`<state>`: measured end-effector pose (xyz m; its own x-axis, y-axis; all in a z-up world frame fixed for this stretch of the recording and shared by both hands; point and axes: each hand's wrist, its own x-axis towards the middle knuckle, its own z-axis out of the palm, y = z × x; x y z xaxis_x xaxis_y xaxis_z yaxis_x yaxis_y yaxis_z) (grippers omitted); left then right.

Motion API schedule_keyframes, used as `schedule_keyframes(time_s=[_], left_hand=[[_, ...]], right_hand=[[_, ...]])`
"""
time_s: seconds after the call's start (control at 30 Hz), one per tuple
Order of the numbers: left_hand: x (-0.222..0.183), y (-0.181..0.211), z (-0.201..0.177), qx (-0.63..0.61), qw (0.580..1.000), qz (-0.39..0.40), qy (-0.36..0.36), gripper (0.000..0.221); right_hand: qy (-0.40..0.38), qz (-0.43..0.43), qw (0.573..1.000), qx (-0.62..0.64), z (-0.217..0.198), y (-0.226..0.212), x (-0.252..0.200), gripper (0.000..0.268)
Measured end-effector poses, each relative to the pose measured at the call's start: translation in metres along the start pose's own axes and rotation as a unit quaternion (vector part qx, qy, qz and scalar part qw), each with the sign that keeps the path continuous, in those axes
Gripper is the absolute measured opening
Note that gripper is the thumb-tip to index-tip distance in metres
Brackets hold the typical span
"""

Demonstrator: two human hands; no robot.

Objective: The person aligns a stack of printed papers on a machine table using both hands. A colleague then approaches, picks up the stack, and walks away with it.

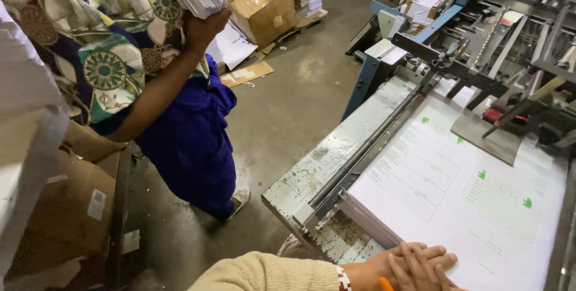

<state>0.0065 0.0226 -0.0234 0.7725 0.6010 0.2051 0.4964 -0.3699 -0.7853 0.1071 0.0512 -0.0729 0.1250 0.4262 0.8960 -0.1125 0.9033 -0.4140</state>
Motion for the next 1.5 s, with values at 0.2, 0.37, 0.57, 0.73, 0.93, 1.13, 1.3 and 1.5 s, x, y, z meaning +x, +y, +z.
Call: schedule_keyframes(time_s=[0.2, 0.37, 0.57, 0.73, 0.93, 1.13, 1.3, 1.5], left_hand=[[-0.004, -0.016, -0.013, -0.065, 0.998, 0.005, 0.005, 0.053], [-0.015, -0.018, -0.022, -0.052, 0.997, -0.032, 0.045, 0.052], [-0.019, -0.036, -0.035, -0.04, 0.999, 0.004, 0.011, 0.048], [-0.017, -0.024, -0.028, -0.073, 0.997, -0.021, 0.019, 0.049], [-0.014, -0.018, -0.022, -0.08, 0.996, -0.033, 0.03, 0.05], [-0.006, -0.002, -0.009, -0.134, 0.989, -0.045, 0.048, 0.055], [-0.001, -0.004, -0.004, -0.129, 0.99, -0.016, 0.047, 0.056], [-0.005, 0.002, 0.001, -0.207, 0.973, -0.05, 0.089, 0.065]], right_hand=[[0.071, -0.002, 0.995, 0.063, 0.008, 0.001, -0.004, 0.032], [0.138, -0.003, 0.983, 0.12, 0.009, -0.002, -0.008, 0.033], [0.205, -0.003, 0.961, 0.184, 0.013, 0.001, -0.012, 0.035], [0.255, -0.003, 0.939, 0.232, 0.018, 0.003, -0.015, 0.037], [0.321, -0.005, 0.901, 0.29, 0.023, 0.006, -0.019, 0.04], [0.379, -0.023, 0.863, 0.333, 0.035, 0.0, -0.024, 0.043], [0.416, -0.04, 0.83, 0.369, 0.049, -0.001, -0.027, 0.045], [0.46, -0.048, 0.779, 0.424, 0.058, 0.002, -0.028, 0.049]])
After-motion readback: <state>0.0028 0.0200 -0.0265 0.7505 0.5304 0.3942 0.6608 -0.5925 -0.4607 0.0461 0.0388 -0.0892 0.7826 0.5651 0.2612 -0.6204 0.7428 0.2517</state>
